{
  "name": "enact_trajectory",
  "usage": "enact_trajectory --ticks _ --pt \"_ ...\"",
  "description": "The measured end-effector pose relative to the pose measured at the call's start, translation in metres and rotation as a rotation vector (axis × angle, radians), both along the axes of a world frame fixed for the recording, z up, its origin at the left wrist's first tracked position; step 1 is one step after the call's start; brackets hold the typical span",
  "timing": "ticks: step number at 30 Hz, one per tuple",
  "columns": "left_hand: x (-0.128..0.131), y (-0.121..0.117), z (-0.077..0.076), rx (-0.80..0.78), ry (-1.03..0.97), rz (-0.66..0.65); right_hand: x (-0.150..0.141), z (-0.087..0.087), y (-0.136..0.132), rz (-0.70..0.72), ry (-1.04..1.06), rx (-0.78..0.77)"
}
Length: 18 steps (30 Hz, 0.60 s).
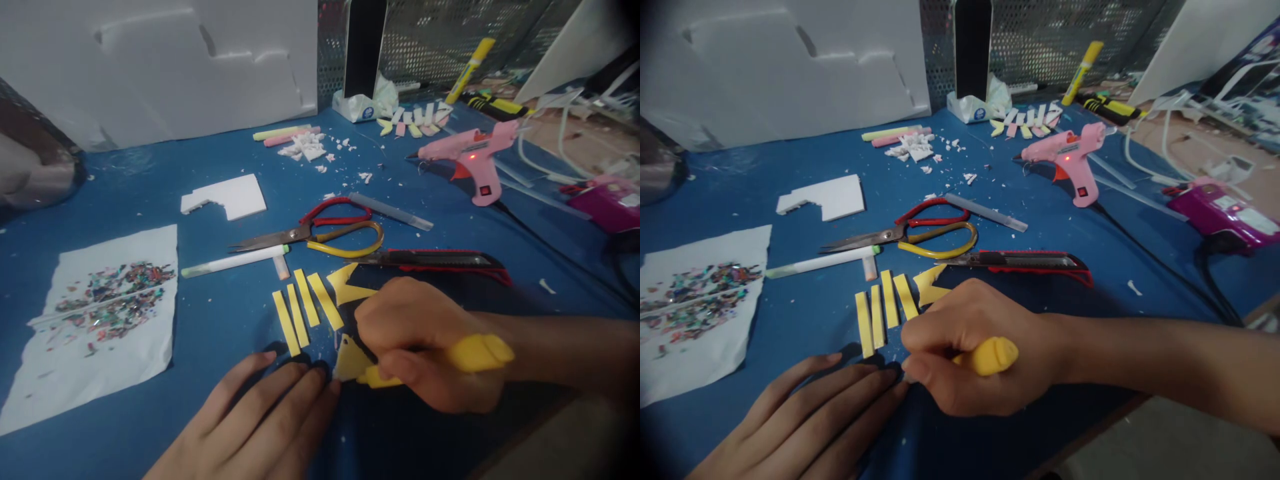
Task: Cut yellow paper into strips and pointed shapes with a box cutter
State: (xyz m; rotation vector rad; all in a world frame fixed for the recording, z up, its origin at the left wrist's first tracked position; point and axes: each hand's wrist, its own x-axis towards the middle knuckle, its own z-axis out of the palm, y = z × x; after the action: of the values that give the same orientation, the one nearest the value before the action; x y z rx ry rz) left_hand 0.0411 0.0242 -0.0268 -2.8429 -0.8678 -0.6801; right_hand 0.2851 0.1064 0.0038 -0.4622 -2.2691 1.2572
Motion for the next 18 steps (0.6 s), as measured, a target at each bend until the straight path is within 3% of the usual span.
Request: enact_trajectory --ticks 18 --pt "-0.0007 -0.0002 0.0 0.003 0.021 -0.009 0.0012 -0.0003 0.0017 -0.027 -0.024 -0.018"
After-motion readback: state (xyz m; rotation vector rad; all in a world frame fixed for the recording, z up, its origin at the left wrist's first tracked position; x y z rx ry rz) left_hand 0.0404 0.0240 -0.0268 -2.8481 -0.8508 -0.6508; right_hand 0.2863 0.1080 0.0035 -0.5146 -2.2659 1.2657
